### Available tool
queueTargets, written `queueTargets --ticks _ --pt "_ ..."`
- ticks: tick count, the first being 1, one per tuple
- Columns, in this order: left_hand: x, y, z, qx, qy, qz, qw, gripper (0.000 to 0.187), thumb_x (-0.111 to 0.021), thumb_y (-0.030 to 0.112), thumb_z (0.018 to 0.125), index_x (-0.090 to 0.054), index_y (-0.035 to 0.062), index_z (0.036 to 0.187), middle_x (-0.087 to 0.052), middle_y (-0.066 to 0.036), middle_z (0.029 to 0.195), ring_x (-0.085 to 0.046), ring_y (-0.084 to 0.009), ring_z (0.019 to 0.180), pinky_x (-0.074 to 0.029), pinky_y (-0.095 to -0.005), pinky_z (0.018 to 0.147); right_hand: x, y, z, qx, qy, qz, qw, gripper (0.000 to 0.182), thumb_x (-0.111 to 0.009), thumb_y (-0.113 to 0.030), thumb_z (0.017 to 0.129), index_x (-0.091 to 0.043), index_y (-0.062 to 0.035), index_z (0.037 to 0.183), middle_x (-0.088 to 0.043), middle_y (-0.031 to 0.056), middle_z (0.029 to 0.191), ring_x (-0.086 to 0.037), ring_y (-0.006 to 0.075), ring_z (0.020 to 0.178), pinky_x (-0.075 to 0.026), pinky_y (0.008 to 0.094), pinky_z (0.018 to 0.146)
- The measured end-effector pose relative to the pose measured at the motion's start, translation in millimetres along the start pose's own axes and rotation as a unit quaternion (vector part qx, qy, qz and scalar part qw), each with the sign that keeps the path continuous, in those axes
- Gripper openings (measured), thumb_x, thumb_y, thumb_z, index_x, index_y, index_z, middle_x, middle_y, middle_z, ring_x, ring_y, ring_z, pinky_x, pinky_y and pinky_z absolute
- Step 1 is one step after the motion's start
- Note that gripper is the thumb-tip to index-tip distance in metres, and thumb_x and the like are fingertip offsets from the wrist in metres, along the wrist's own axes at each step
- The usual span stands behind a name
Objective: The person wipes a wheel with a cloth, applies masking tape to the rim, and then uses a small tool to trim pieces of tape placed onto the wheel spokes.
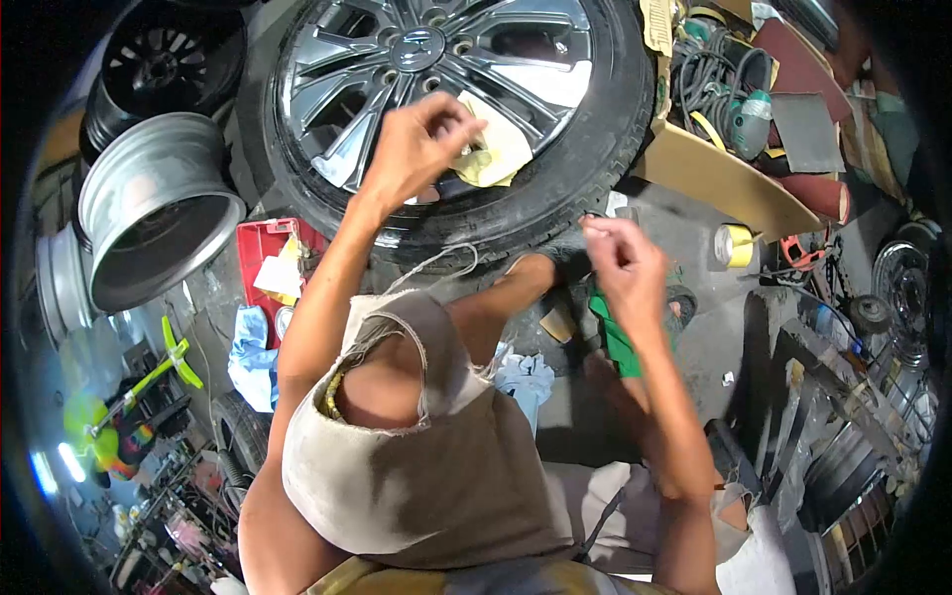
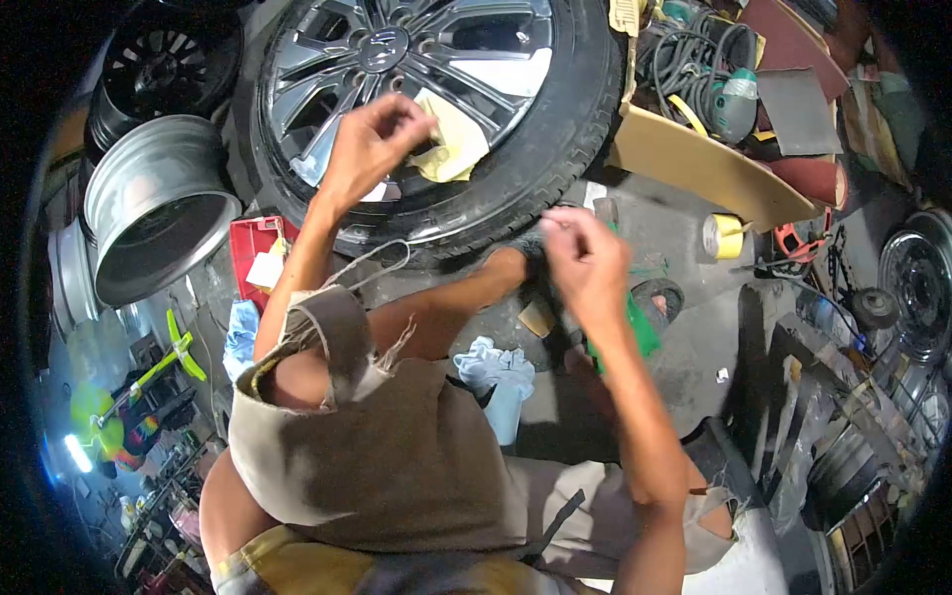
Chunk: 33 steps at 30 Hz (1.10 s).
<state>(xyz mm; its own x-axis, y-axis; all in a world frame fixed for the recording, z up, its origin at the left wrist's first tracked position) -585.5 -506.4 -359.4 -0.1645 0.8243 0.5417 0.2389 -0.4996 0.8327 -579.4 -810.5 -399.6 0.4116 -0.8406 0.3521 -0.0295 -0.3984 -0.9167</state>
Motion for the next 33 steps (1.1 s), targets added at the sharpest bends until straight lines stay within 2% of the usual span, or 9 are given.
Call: queueTargets --ticks 4,6,14,19,23,24,26,30,33 --pt "-29.2 0.4 -8.6 0.037 -0.099 0.047 0.993 0.025 -0.085 0.022 0.090 -0.071 0.0019 0.085 -0.061 0.005 0.072 -0.049 -0.0020 0.068 -0.041 -0.0226 0.059 -66.0 -42.1 20.3 -0.033 -0.014 0.100 0.994 0.025 -0.072 -0.016 0.096 -0.072 0.0020 0.113 -0.059 0.0034 0.059 -0.056 0.0115 0.051 -0.045 0.0312 0.050" --pt "-34.4 -7.3 -5.6 0.047 -0.111 0.048 0.992 0.027 -0.085 0.023 0.089 -0.070 0.0018 0.083 -0.060 0.005 0.069 -0.048 -0.0024 0.065 -0.041 -0.0229 0.057 -93.5 -39.5 30.4 -0.177 -0.029 0.141 0.974 0.029 -0.070 -0.016 0.097 -0.069 0.0065 0.115 -0.064 0.0065 0.059 -0.060 0.0142 0.046 -0.048 0.0325 0.047" --pt "-36.3 -8.4 -5.0 0.023 -0.084 0.042 0.995 0.034 -0.089 0.027 0.084 -0.068 0.0013 0.077 -0.059 0.002 0.063 -0.048 -0.0055 0.060 -0.041 -0.0264 0.054 -102.2 -43.3 39.2 -0.210 -0.025 0.103 0.972 0.029 -0.069 -0.020 0.098 -0.070 0.0064 0.109 -0.069 0.0075 0.063 -0.060 0.0119 0.043 -0.045 0.0274 0.041" --pt "-37.8 -1.6 -4.2 -0.009 -0.060 0.098 0.993 0.038 -0.089 0.032 0.082 -0.068 0.0000 0.077 -0.062 -0.009 0.063 -0.056 -0.0173 0.058 -0.047 -0.0354 0.057 -107.9 -40.8 30.1 -0.092 0.102 -0.012 0.990 0.016 -0.067 -0.011 0.096 -0.064 0.0035 0.091 -0.067 0.0163 0.064 -0.069 0.0303 0.055 -0.052 0.0419 0.053" --pt "-37.9 5.6 -3.2 -0.006 -0.071 0.112 0.991 0.037 -0.090 0.032 0.079 -0.068 0.0011 0.077 -0.067 -0.015 0.068 -0.065 -0.0313 0.064 -0.052 -0.0413 0.063 -131.9 -69.2 -3.9 0.109 0.108 -0.015 0.988 0.015 -0.070 -0.006 0.092 -0.057 -0.0009 0.086 -0.055 0.0154 0.061 -0.063 0.0338 0.054 -0.048 0.0416 0.054" --pt "-37.8 3.9 -2.1 0.012 -0.084 0.111 0.990 0.038 -0.091 0.032 0.076 -0.069 0.0010 0.077 -0.068 -0.017 0.071 -0.068 -0.0372 0.069 -0.053 -0.0431 0.066 -134.9 -66.0 -11.8 0.078 0.082 -0.029 0.993 0.012 -0.071 -0.008 0.093 -0.061 -0.0016 0.090 -0.058 0.0102 0.060 -0.062 0.0237 0.052 -0.048 0.0389 0.054" --pt "-36.2 1.0 -3.3 -0.003 -0.080 0.109 0.991 0.037 -0.090 0.032 0.078 -0.069 0.0007 0.078 -0.067 -0.017 0.070 -0.066 -0.0358 0.067 -0.052 -0.0437 0.066 -120.2 -57.1 -16.8 0.067 0.001 0.052 0.996 0.012 -0.073 -0.011 0.095 -0.065 -0.0017 0.097 -0.057 0.0041 0.060 -0.056 0.0105 0.053 -0.045 0.0339 0.052" --pt "-35.1 -11.8 -3.2 0.016 -0.137 0.019 0.990 0.035 -0.078 0.034 0.094 -0.075 -0.0001 0.092 -0.067 -0.012 0.070 -0.062 -0.0154 0.067 -0.051 -0.0336 0.065 -81.5 -28.5 12.8 -0.009 -0.079 0.142 0.987 0.011 -0.069 -0.016 0.098 -0.070 -0.0042 0.098 -0.057 0.0014 0.064 -0.050 0.0083 0.059 -0.043 0.0280 0.057" --pt "-35.4 3.9 -22.3 -0.033 -0.196 -0.115 0.973 0.029 -0.076 0.029 0.097 -0.075 0.0015 0.106 -0.071 -0.005 0.092 -0.059 -0.0091 0.085 -0.048 -0.0276 0.075 -61.8 -52.9 39.9 0.020 -0.087 0.020 0.996 0.014 -0.070 -0.018 0.097 -0.071 -0.0034 0.099 -0.059 0.0031 0.067 -0.051 0.0105 0.061 -0.043 0.0296 0.059"
Point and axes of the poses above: each hand's wrist, its own z-axis towards the middle knuckle, its own x-axis out of the back of the hand, y = z × x, the point moved 7 cm from there along z, towards the middle knuckle
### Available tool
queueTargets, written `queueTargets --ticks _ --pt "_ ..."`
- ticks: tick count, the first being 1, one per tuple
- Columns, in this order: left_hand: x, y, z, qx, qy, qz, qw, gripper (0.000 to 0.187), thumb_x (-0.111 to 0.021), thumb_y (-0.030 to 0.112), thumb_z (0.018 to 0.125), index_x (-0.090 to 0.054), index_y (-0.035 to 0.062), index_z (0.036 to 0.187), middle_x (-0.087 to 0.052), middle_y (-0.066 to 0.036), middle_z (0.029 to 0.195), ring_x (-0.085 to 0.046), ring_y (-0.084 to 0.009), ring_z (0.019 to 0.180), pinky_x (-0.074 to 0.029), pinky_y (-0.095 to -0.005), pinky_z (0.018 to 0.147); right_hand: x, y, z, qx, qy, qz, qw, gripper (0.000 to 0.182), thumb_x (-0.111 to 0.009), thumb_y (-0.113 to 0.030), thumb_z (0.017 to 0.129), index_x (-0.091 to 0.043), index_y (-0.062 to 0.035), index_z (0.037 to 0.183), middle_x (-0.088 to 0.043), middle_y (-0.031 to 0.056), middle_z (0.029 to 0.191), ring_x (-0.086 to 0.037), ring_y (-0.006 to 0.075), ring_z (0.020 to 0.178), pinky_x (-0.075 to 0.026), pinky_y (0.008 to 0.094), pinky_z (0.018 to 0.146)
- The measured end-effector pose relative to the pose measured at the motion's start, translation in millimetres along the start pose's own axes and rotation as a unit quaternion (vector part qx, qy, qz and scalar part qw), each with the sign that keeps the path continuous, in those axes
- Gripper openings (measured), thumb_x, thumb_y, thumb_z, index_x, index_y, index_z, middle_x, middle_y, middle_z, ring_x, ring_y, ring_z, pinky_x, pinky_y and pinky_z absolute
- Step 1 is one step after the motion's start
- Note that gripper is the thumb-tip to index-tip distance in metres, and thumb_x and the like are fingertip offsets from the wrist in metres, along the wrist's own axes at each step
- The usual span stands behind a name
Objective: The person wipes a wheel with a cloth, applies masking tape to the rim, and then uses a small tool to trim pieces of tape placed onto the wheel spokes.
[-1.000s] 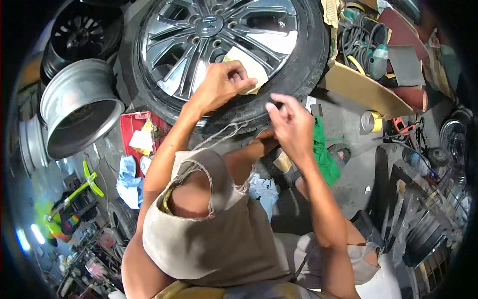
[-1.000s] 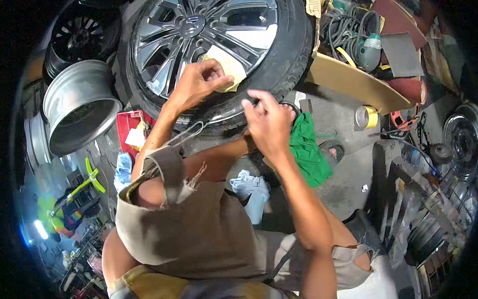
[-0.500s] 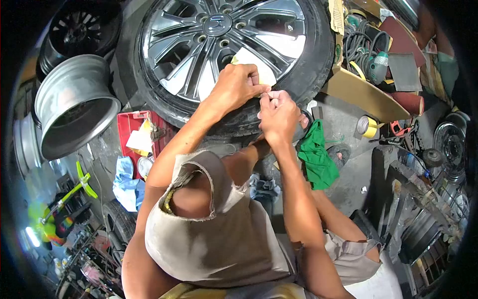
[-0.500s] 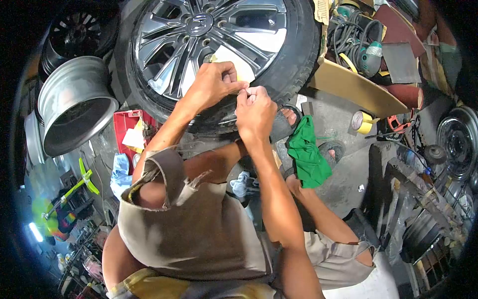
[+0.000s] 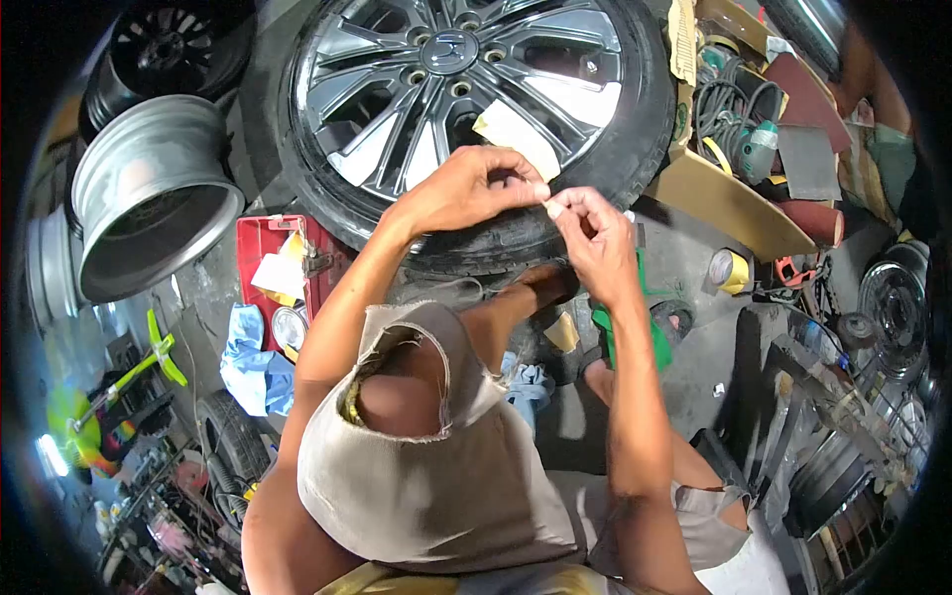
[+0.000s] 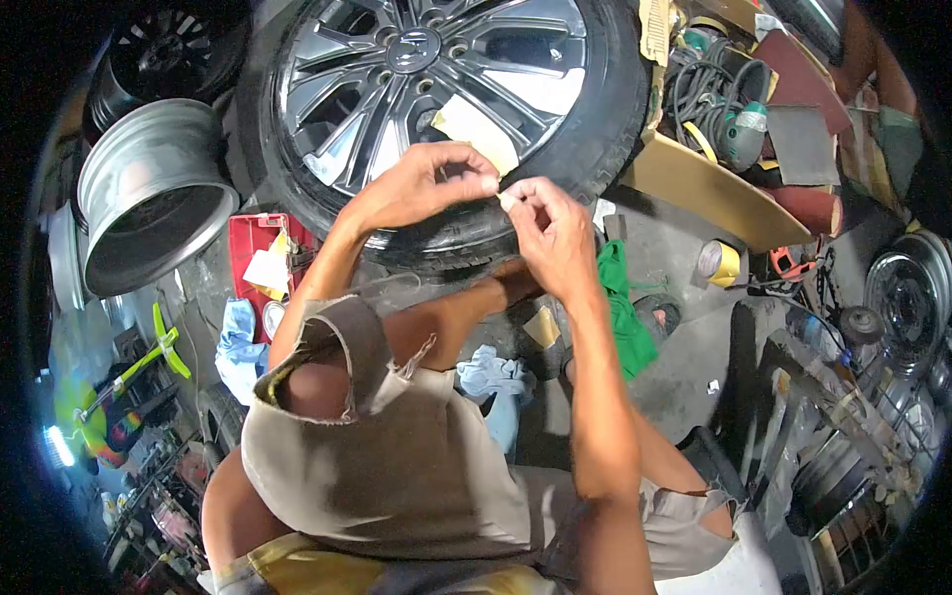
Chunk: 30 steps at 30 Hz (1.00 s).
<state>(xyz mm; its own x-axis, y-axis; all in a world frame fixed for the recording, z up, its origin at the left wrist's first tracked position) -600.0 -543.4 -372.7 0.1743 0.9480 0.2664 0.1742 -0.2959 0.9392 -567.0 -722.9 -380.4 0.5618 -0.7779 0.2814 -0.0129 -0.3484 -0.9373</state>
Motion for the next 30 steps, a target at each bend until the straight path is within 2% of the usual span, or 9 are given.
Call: queueTargets --ticks 1,4,6,10,13,17,19,25,30 --pt "0.2 6.8 -3.5 0.029 -0.021 0.056 0.998 0.026 -0.078 0.026 0.096 -0.076 0.0014 0.102 -0.070 -0.003 0.092 -0.057 -0.0094 0.082 -0.047 -0.0268 0.072 1.6 -4.2 6.1 0.006 -0.008 -0.021 1.000 0.014 -0.071 -0.017 0.096 -0.071 -0.0038 0.098 -0.061 0.0045 0.068 -0.053 0.0128 0.061 -0.045 0.0318 0.059" --pt "-3.6 5.6 -5.3 0.018 0.011 0.059 0.998 0.023 -0.078 0.022 0.094 -0.075 -0.0005 0.099 -0.069 -0.005 0.085 -0.055 -0.0097 0.076 -0.047 -0.0289 0.067 -2.1 -2.4 15.6 0.007 -0.009 -0.049 0.999 0.012 -0.072 -0.016 0.094 -0.071 -0.0039 0.097 -0.066 0.0082 0.075 -0.058 0.0187 0.062 -0.047 0.0359 0.061" --pt "-1.0 6.8 -8.1 0.058 0.103 0.128 0.985 0.025 -0.080 0.020 0.089 -0.072 -0.0035 0.090 -0.067 -0.014 0.074 -0.062 -0.0195 0.065 -0.051 -0.0340 0.064 -1.1 -10.1 15.9 0.071 0.072 -0.087 0.991 0.010 -0.072 -0.013 0.093 -0.070 -0.0038 0.094 -0.067 0.0108 0.082 -0.062 0.0257 0.066 -0.049 0.0405 0.063" --pt "-8.9 5.2 -13.5 0.119 0.167 0.139 0.969 0.021 -0.077 0.017 0.087 -0.074 -0.0046 0.087 -0.069 -0.020 0.069 -0.068 -0.0292 0.061 -0.054 -0.0397 0.062 -3.5 -12.0 12.1 0.102 0.155 -0.156 0.970 0.008 -0.072 -0.010 0.092 -0.068 -0.0031 0.090 -0.061 0.0120 0.080 -0.061 0.0300 0.068 -0.049 0.0432 0.064" --pt "-11.7 3.6 -17.4 0.141 0.190 0.129 0.963 0.022 -0.078 0.017 0.089 -0.075 -0.0044 0.086 -0.067 -0.017 0.065 -0.065 -0.0219 0.056 -0.052 -0.0364 0.059 -0.2 -13.0 14.4 0.098 0.143 -0.138 0.975 0.006 -0.072 -0.007 0.091 -0.068 -0.0023 0.091 -0.061 0.0124 0.079 -0.060 0.0298 0.067 -0.049 0.0429 0.064" --pt "-14.1 -0.5 -14.2 0.124 0.205 0.048 0.970 0.023 -0.078 0.018 0.090 -0.075 -0.0045 0.084 -0.065 -0.014 0.062 -0.060 -0.0125 0.055 -0.049 -0.0321 0.057 13.5 -4.8 13.6 0.087 0.183 -0.061 0.977 0.004 -0.071 -0.005 0.093 -0.070 -0.0009 0.095 -0.064 0.0111 0.082 -0.062 0.0211 0.065 -0.051 0.0358 0.061" --pt "-17.7 0.0 -12.7 0.111 0.196 0.049 0.973 0.028 -0.078 0.027 0.094 -0.077 0.0001 0.091 -0.056 0.001 0.059 -0.047 -0.0063 0.056 -0.041 -0.0301 0.052 14.9 0.8 12.7 0.054 0.174 -0.048 0.982 0.006 -0.072 -0.005 0.093 -0.070 0.0000 0.095 -0.066 0.0106 0.083 -0.062 0.0181 0.064 -0.051 0.0334 0.060" --pt "-19.6 -2.1 -10.4 0.092 0.228 0.089 0.965 0.027 -0.078 0.026 0.094 -0.077 -0.0004 0.090 -0.057 -0.003 0.056 -0.048 -0.0080 0.052 -0.041 -0.0312 0.050 10.4 -5.6 14.9 0.076 0.152 -0.056 0.984 0.009 -0.074 -0.008 0.092 -0.071 0.0001 0.091 -0.065 0.0105 0.079 -0.062 0.0195 0.063 -0.051 0.0346 0.060" --pt "-17.9 0.6 -6.9 0.073 0.249 0.112 0.959 0.027 -0.078 0.025 0.093 -0.077 -0.0021 0.089 -0.059 -0.010 0.057 -0.053 -0.0140 0.050 -0.045 -0.0338 0.053 7.0 -12.2 18.8 0.082 0.149 -0.151 0.974 0.015 -0.078 -0.016 0.088 -0.071 -0.0023 0.086 -0.066 0.0113 0.079 -0.066 0.0286 0.068 -0.051 0.0415 0.064"
Point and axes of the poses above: each hand's wrist, its own z-axis towards the middle knuckle, its own x-axis out of the back of the hand, y = z × x, the point moved 7 cm from there along z, towards the middle knuckle
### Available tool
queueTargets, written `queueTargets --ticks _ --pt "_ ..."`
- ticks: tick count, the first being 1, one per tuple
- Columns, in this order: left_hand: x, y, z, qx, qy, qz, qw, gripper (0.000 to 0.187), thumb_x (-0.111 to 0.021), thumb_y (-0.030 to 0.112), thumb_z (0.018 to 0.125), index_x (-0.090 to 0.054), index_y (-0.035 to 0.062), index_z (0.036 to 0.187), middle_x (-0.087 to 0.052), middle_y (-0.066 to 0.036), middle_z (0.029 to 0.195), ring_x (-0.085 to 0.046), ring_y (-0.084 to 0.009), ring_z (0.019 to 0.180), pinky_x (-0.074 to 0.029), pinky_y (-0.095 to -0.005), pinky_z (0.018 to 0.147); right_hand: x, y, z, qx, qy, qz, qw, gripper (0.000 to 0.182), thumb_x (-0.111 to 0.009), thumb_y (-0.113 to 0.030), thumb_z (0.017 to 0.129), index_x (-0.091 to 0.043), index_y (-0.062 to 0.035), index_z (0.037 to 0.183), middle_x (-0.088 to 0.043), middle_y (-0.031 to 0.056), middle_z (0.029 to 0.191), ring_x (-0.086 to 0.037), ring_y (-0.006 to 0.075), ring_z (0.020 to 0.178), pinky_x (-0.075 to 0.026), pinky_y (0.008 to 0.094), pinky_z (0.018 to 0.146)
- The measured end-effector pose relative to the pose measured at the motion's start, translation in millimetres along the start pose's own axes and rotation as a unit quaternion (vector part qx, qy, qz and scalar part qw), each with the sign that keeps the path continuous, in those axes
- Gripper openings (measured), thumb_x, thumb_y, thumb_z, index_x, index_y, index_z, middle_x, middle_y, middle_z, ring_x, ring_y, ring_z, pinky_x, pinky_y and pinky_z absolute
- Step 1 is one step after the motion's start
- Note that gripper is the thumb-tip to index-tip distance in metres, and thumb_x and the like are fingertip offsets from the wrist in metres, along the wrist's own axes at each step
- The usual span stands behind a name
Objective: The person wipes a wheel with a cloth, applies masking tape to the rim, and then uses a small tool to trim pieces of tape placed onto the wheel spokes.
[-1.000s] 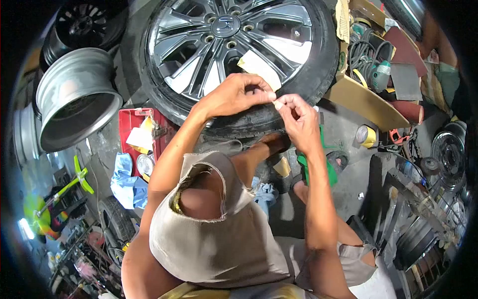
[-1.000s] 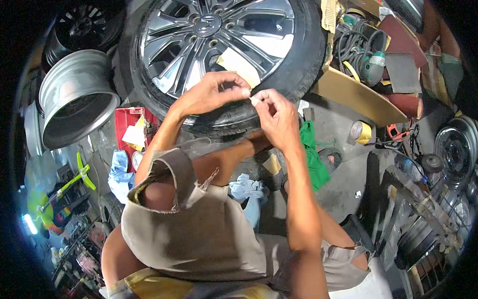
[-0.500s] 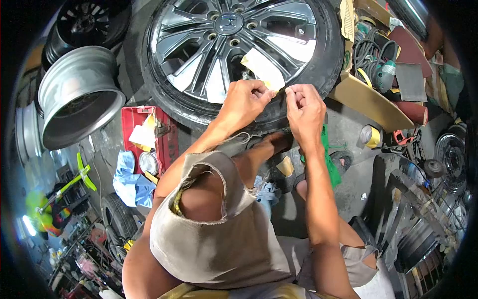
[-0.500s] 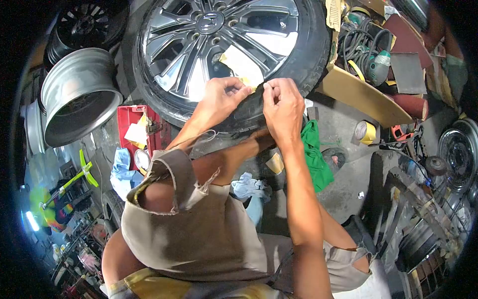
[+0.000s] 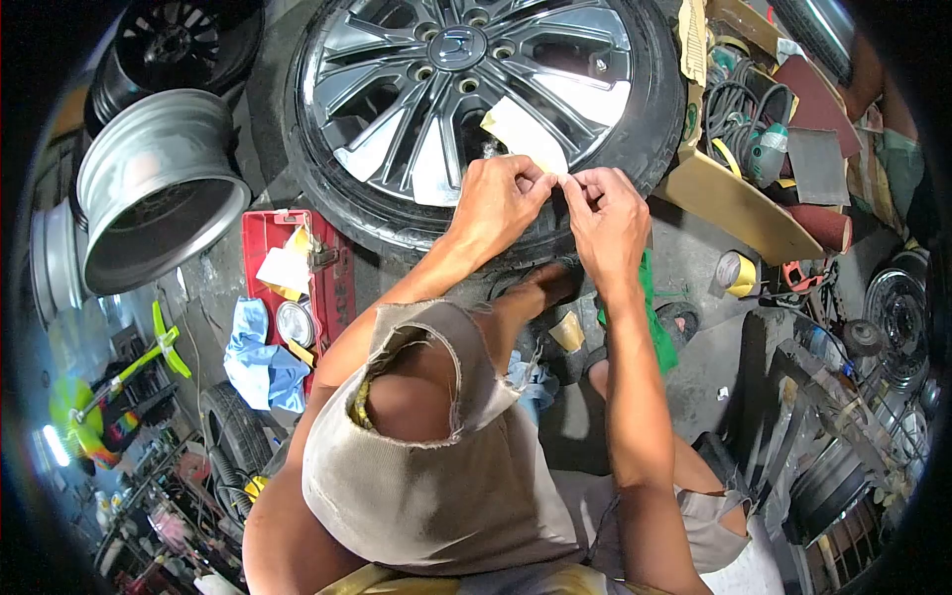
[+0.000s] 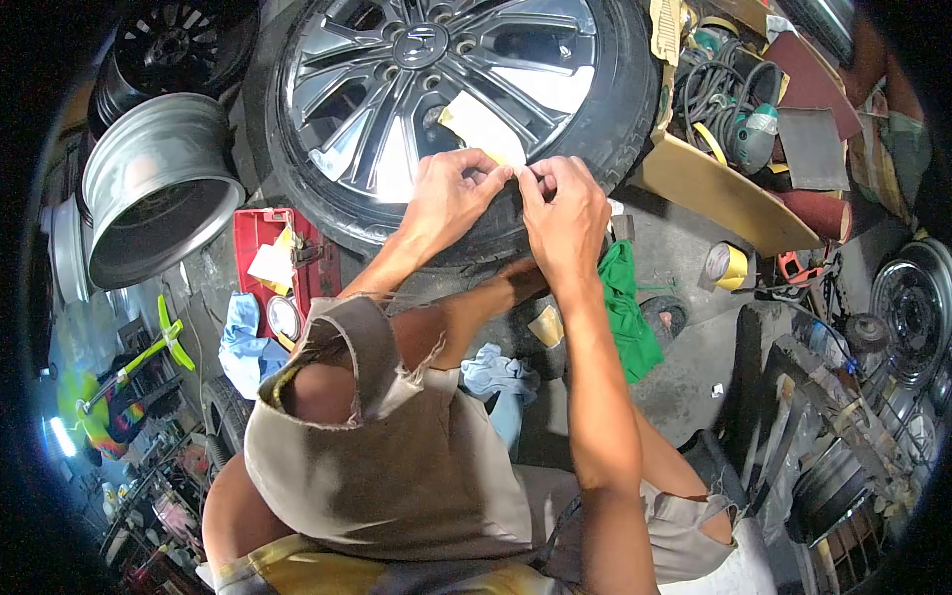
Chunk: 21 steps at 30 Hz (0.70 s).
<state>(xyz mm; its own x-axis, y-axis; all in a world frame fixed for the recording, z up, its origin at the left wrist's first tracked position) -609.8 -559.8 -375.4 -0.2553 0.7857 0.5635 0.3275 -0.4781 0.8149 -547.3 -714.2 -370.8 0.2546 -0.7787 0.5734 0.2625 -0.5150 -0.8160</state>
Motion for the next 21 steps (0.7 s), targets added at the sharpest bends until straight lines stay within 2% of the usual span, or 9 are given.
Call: queueTargets --ticks 2,4,8,9,10,12,14,20,21 --pt "-0.2 0.9 1.0 -0.002 -0.002 0.001 1.000 0.028 -0.078 0.025 0.092 -0.077 -0.0027 0.089 -0.061 -0.012 0.057 -0.057 -0.0177 0.050 -0.047 -0.0359 0.054 -2.5 -0.8 1.1 -0.003 0.011 -0.021 1.000 0.016 -0.079 -0.017 0.087 -0.071 -0.0029 0.085 -0.066 0.0112 0.078 -0.066 0.0301 0.069 -0.051 0.0426 0.065" --pt "2.3 6.3 2.2 0.010 -0.007 0.072 0.997 0.027 -0.078 0.023 0.089 -0.075 -0.0026 0.082 -0.068 -0.022 0.068 -0.072 -0.0383 0.067 -0.055 -0.0435 0.062 -4.0 -1.2 3.0 -0.007 0.021 -0.041 0.999 0.017 -0.079 -0.018 0.086 -0.071 -0.0035 0.084 -0.066 0.0112 0.078 -0.066 0.0317 0.070 -0.050 0.0437 0.065" --pt "33.7 5.0 11.1 0.006 -0.048 0.247 0.968 0.035 -0.081 0.034 0.086 -0.076 -0.0005 0.079 -0.069 -0.025 0.072 -0.071 -0.0432 0.071 -0.057 -0.0508 0.069 -1.6 0.6 4.5 -0.029 0.007 -0.034 0.999 0.016 -0.078 -0.017 0.086 -0.070 -0.0029 0.082 -0.066 0.0121 0.078 -0.066 0.0337 0.070 -0.050 0.0446 0.066" --pt "45.4 -1.3 12.0 -0.045 -0.028 0.280 0.958 0.043 -0.082 0.037 0.088 -0.071 -0.0021 0.072 -0.067 -0.022 0.063 -0.071 -0.0364 0.061 -0.054 -0.0438 0.061 -1.8 1.7 5.8 -0.043 -0.003 -0.021 0.999 0.016 -0.077 -0.016 0.085 -0.069 -0.0025 0.082 -0.066 0.0129 0.078 -0.065 0.0350 0.070 -0.050 0.0451 0.066" --pt "56.8 -10.7 13.2 0.009 -0.048 0.242 0.969 0.043 -0.082 0.036 0.088 -0.070 -0.0021 0.071 -0.066 -0.018 0.060 -0.071 -0.0307 0.059 -0.053 -0.0406 0.058 1.0 1.4 6.8 -0.043 0.000 -0.019 0.999 0.016 -0.077 -0.016 0.085 -0.069 -0.0025 0.082 -0.066 0.0129 0.078 -0.065 0.0350 0.070 -0.050 0.0451 0.066" --pt "68.0 -17.0 13.3 0.095 -0.076 0.139 0.983 0.043 -0.084 0.033 0.089 -0.068 -0.0021 0.070 -0.060 -0.006 0.055 -0.070 -0.0141 0.054 -0.050 -0.0308 0.052 3.0 13.5 5.8 -0.111 -0.021 0.140 0.984 0.017 -0.078 -0.014 0.089 -0.070 -0.0002 0.083 -0.065 0.0077 0.076 -0.062 0.0209 0.063 -0.050 0.0364 0.057" --pt "63.4 -15.7 12.8 0.079 -0.068 0.120 0.987 0.040 -0.084 0.031 0.089 -0.069 -0.0026 0.073 -0.060 -0.008 0.056 -0.064 -0.0142 0.054 -0.049 -0.0324 0.054 9.0 28.8 -0.1 -0.101 -0.007 0.224 0.969 0.019 -0.078 -0.012 0.094 -0.070 0.0031 0.087 -0.061 0.0014 0.074 -0.055 0.0045 0.062 -0.047 0.0233 0.049" --pt "28.2 2.3 11.9 0.041 -0.052 0.083 0.994 0.044 -0.086 0.035 0.087 -0.068 -0.0016 0.072 -0.053 -0.003 0.056 -0.042 -0.0104 0.055 -0.039 -0.0318 0.052 67.1 99.5 -23.9 -0.198 0.041 0.190 0.961 0.018 -0.076 -0.020 0.097 -0.071 -0.0031 0.094 -0.060 -0.0051 0.076 -0.053 0.0023 0.066 -0.048 0.0226 0.054" --pt "23.7 -2.2 12.7 0.039 -0.056 0.080 0.994 0.044 -0.086 0.035 0.087 -0.068 -0.0016 0.072 -0.053 -0.003 0.056 -0.042 -0.0104 0.055 -0.039 -0.0318 0.052 75.4 117.0 -26.0 -0.193 0.057 0.179 0.963 0.021 -0.076 -0.023 0.098 -0.072 -0.0035 0.095 -0.064 -0.0040 0.076 -0.053 0.0032 0.060 -0.041 0.0210 0.053"
Point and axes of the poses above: each hand's wrist, its own z-axis towards the middle knuckle, its own x-axis out of the back of the hand, y = z × x, the point moved 7 cm from there along z, towards the middle knuckle
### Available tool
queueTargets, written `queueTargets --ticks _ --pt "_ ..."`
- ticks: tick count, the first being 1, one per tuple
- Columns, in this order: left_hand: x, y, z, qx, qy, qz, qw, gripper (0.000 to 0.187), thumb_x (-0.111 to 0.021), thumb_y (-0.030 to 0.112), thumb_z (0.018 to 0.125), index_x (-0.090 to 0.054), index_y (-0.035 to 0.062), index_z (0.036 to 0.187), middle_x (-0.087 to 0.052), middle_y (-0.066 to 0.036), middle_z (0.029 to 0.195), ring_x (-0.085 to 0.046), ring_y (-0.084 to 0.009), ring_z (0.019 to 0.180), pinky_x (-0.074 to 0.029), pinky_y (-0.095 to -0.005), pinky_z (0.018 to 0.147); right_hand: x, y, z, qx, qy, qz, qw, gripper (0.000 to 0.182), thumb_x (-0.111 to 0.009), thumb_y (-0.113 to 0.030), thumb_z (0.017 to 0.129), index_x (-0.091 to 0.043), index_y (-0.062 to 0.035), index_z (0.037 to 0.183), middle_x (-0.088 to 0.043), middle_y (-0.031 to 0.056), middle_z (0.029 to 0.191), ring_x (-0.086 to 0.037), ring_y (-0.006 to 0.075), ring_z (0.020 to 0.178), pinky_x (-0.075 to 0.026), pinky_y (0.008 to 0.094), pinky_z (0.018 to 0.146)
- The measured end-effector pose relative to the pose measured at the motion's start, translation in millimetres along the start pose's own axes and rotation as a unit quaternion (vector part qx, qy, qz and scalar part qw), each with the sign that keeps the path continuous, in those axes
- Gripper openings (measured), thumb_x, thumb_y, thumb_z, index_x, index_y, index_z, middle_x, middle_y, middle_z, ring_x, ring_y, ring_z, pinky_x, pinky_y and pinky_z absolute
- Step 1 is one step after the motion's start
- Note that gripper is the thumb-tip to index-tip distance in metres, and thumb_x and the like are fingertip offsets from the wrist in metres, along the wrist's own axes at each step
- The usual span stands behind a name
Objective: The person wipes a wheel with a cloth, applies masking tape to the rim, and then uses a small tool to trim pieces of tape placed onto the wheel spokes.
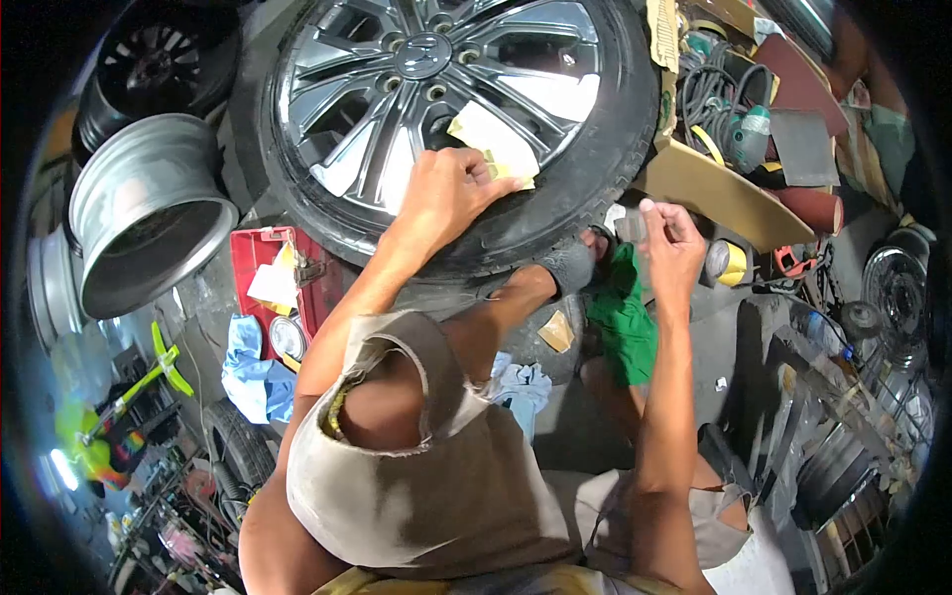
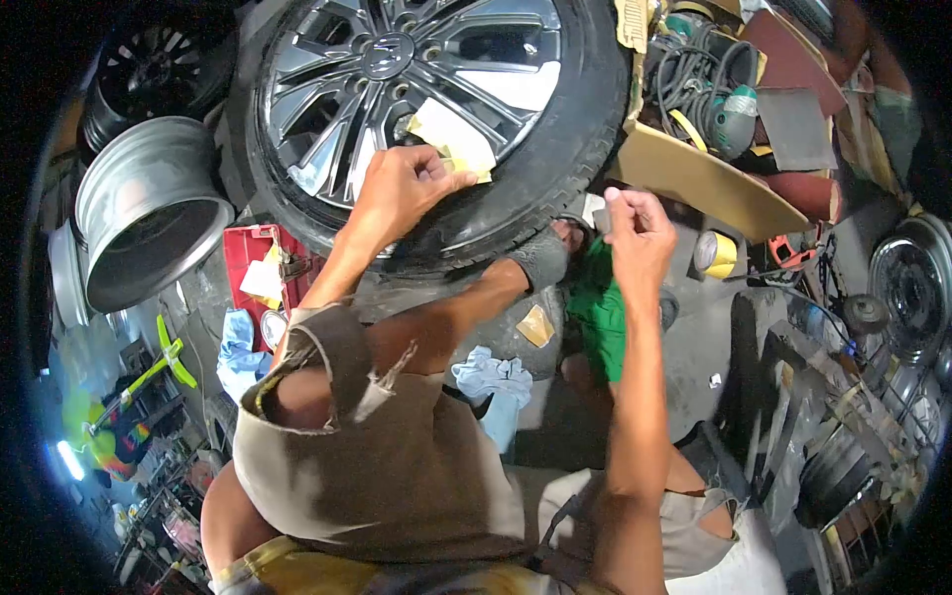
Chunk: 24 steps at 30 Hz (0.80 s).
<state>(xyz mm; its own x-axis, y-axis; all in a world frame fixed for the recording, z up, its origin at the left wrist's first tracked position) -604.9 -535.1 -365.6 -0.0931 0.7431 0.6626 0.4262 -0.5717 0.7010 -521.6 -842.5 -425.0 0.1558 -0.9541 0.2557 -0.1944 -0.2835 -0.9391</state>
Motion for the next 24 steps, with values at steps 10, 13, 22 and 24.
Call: queueTargets --ticks 10,13,22,24 --pt "37.6 -11.7 1.4 0.079 -0.067 0.007 0.995 0.042 -0.085 0.033 0.085 -0.067 -0.0040 0.077 -0.063 -0.014 0.064 -0.061 -0.0306 0.061 -0.047 -0.0424 0.062 85.6 53.9 14.1 0.041 -0.018 -0.257 0.965 0.023 -0.075 -0.017 0.095 -0.068 0.0044 0.090 -0.069 0.0098 0.080 -0.059 0.0142 0.068 -0.051 0.0329 0.070" --pt "53.1 28.3 15.5 -0.084 0.125 0.054 0.987 0.026 -0.077 0.028 0.094 -0.073 0.0025 0.096 -0.072 -0.014 0.093 -0.069 -0.0292 0.090 -0.052 -0.0410 0.077 93.8 73.4 10.5 -0.005 -0.003 -0.201 0.979 0.023 -0.075 -0.017 0.095 -0.069 0.0047 0.091 -0.068 0.0121 0.079 -0.061 0.0172 0.070 -0.051 0.0336 0.070" --pt "-44.3 53.5 46.5 -0.364 0.156 0.201 0.896 0.049 -0.059 0.032 0.103 -0.053 0.0137 0.148 -0.037 -0.018 0.162 -0.030 -0.0407 0.153 -0.023 -0.0586 0.125 67.8 72.8 -5.8 -0.025 -0.073 -0.271 0.959 0.024 -0.073 -0.020 0.095 -0.071 0.0041 0.096 -0.073 0.0189 0.087 -0.069 0.0259 0.075 -0.054 0.0381 0.074" --pt "-10.4 39.9 48.2 -0.319 0.202 0.099 0.921 0.042 -0.057 0.025 0.104 -0.058 0.0082 0.142 -0.047 -0.017 0.156 -0.038 -0.0384 0.148 -0.025 -0.0538 0.125 77.6 63.7 1.0 0.051 -0.030 -0.265 0.963 0.021 -0.074 -0.020 0.095 -0.073 0.0016 0.096 -0.073 0.0152 0.085 -0.068 0.0275 0.072 -0.055 0.0393 0.074"
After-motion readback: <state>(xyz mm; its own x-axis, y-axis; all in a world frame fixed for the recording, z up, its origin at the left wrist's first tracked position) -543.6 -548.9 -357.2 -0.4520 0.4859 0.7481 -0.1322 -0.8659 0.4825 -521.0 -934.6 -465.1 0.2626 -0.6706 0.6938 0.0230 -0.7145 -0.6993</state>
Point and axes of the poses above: each hand's wrist, its own z-axis towards the middle knuckle, its own x-axis out of the back of the hand, y = z × x, the point moved 7 cm from there along z, towards the middle knuckle
